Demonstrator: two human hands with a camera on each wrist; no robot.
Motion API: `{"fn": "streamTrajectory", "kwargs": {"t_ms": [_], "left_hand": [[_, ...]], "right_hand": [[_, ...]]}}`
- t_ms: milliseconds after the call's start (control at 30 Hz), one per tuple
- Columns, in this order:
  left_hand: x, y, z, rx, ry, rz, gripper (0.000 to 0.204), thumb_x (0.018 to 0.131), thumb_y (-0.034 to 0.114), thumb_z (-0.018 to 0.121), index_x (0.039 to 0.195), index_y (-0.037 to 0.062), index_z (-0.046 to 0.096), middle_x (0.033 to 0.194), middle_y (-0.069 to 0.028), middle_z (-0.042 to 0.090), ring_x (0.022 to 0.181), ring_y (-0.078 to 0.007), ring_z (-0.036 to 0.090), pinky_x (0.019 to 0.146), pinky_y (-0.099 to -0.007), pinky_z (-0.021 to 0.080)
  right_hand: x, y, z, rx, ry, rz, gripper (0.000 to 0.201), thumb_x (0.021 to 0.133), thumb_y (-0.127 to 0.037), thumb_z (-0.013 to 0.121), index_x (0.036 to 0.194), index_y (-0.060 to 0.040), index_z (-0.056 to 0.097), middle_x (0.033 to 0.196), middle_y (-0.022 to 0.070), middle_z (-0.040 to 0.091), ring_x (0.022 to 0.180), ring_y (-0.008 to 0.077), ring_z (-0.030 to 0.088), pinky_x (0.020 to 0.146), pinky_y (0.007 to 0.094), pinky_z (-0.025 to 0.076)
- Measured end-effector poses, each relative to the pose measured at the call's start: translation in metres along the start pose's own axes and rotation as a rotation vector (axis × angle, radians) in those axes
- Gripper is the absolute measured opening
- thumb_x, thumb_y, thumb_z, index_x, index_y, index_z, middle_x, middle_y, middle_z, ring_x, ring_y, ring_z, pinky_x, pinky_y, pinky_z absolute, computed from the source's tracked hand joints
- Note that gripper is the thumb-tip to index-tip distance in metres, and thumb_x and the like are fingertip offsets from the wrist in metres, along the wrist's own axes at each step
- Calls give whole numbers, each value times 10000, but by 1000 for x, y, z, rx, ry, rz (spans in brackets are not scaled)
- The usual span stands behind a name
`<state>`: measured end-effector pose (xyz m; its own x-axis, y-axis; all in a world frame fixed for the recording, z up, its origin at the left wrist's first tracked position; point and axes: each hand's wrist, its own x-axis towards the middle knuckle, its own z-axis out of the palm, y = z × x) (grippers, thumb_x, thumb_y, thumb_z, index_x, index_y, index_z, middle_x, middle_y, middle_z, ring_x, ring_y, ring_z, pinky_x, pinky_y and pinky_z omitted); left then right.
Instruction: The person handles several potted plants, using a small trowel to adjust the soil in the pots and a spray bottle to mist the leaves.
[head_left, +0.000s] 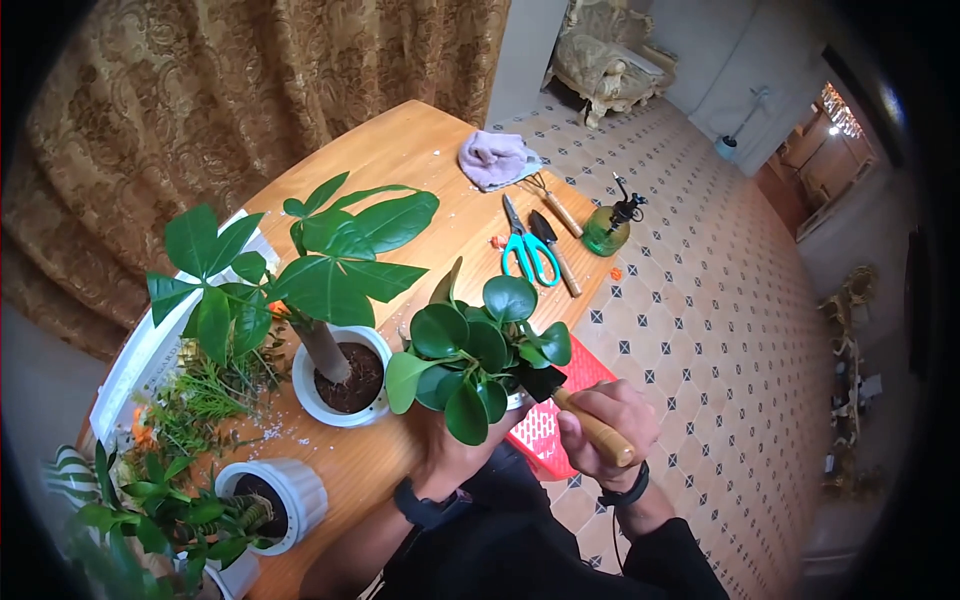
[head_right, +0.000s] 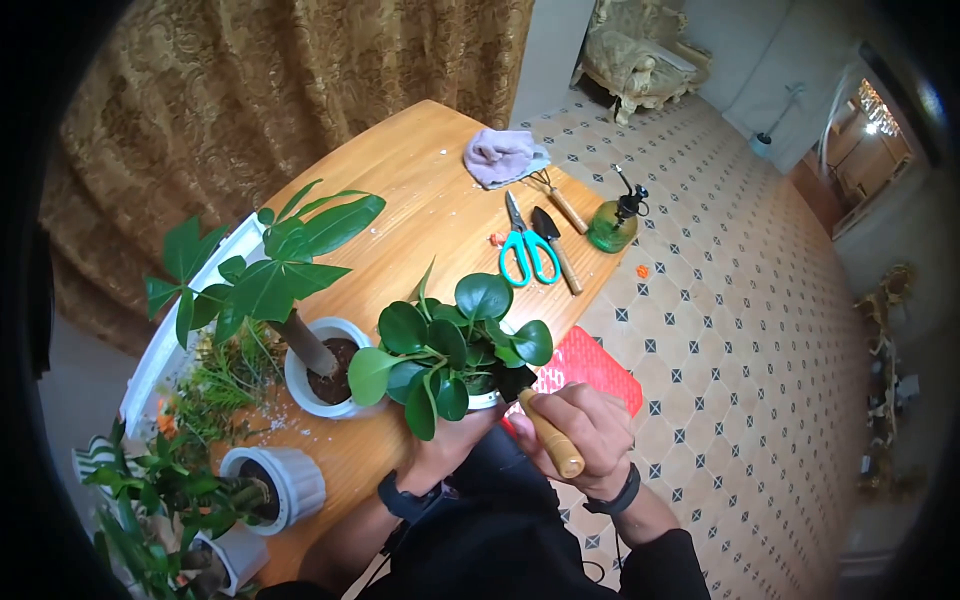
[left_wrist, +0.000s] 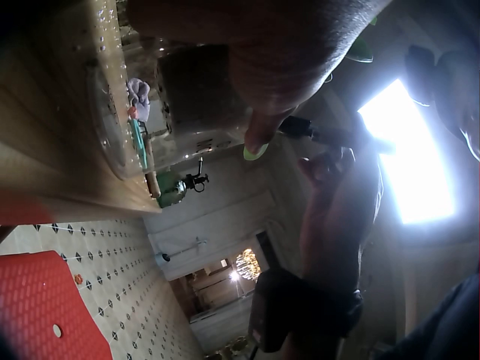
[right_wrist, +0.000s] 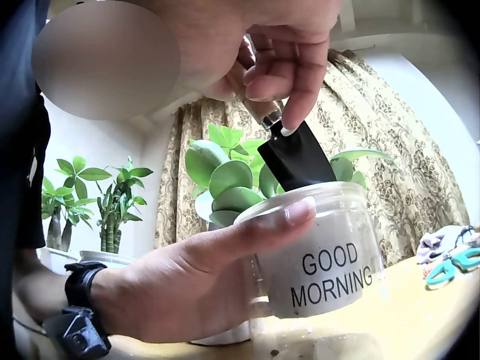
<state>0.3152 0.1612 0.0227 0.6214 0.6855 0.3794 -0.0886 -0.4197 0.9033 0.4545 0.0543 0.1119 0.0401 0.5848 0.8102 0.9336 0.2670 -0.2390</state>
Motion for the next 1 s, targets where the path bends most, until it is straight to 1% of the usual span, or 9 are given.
{"fn": "streamTrajectory", "kwargs": {"t_ms": [100,467,633,667,733,767,833,900,1000], "left_hand": [[-1,-4,2,-43,-13,-17,187,858,44,795,1031,10,732,933,-94,749,822,-231,713,704,-368,548],[-1,4,-3,10,-49,4,229,880,71,799,1089,13,725,976,-93,755,853,-213,716,735,-355,562],[-7,2,1,-103,-54,-129,250,887,81,799,1120,18,731,1013,-94,758,896,-197,718,769,-347,566],[-6,3,0,-103,-63,-117,250,887,81,799,1120,18,731,1013,-94,758,896,-197,718,769,-347,566],[-4,5,-2,143,-95,84,249,886,89,802,1116,22,736,1026,-90,759,912,-191,719,789,-344,570],[-4,6,-2,142,-105,98,249,886,89,802,1116,22,736,1026,-90,759,912,-191,719,789,-344,570],[-5,8,-2,33,-61,-79,252,881,91,808,1114,27,738,1038,-92,759,926,-192,721,805,-343,572],[-5,8,0,100,-97,-101,262,881,94,806,1125,29,736,1042,-91,756,938,-193,720,812,-345,570],[0,19,0,-106,24,-205,220,839,59,796,1051,20,747,973,-67,758,857,-168,715,744,-328,560]], "right_hand": [[-1,-1,0,-4,-36,23,188,830,-122,799,924,-32,664,757,75,699,602,227,657,527,325,523],[-1,-1,4,10,-14,58,205,820,-115,825,928,-27,674,732,85,687,591,232,657,519,318,518],[-1,0,7,12,24,66,196,825,-126,825,924,-31,685,713,85,680,581,224,653,520,314,516],[-3,1,9,9,18,78,194,827,-127,825,926,-31,689,710,87,680,580,222,653,523,314,515],[-5,5,9,14,54,78,237,807,-134,854,948,-37,690,713,76,668,567,208,649,501,306,504],[-6,5,8,33,78,82,283,786,-140,883,971,-44,692,716,65,657,555,194,645,480,298,492],[-9,5,8,44,108,112,270,790,-139,880,967,-53,696,729,70,663,553,201,639,482,307,484],[-12,6,10,72,61,117,266,793,-144,879,969,-62,697,737,68,666,552,207,632,486,314,476],[-10,5,9,91,107,140,229,802,-143,871,946,-75,706,736,54,663,549,208,621,488,316,474]]}}
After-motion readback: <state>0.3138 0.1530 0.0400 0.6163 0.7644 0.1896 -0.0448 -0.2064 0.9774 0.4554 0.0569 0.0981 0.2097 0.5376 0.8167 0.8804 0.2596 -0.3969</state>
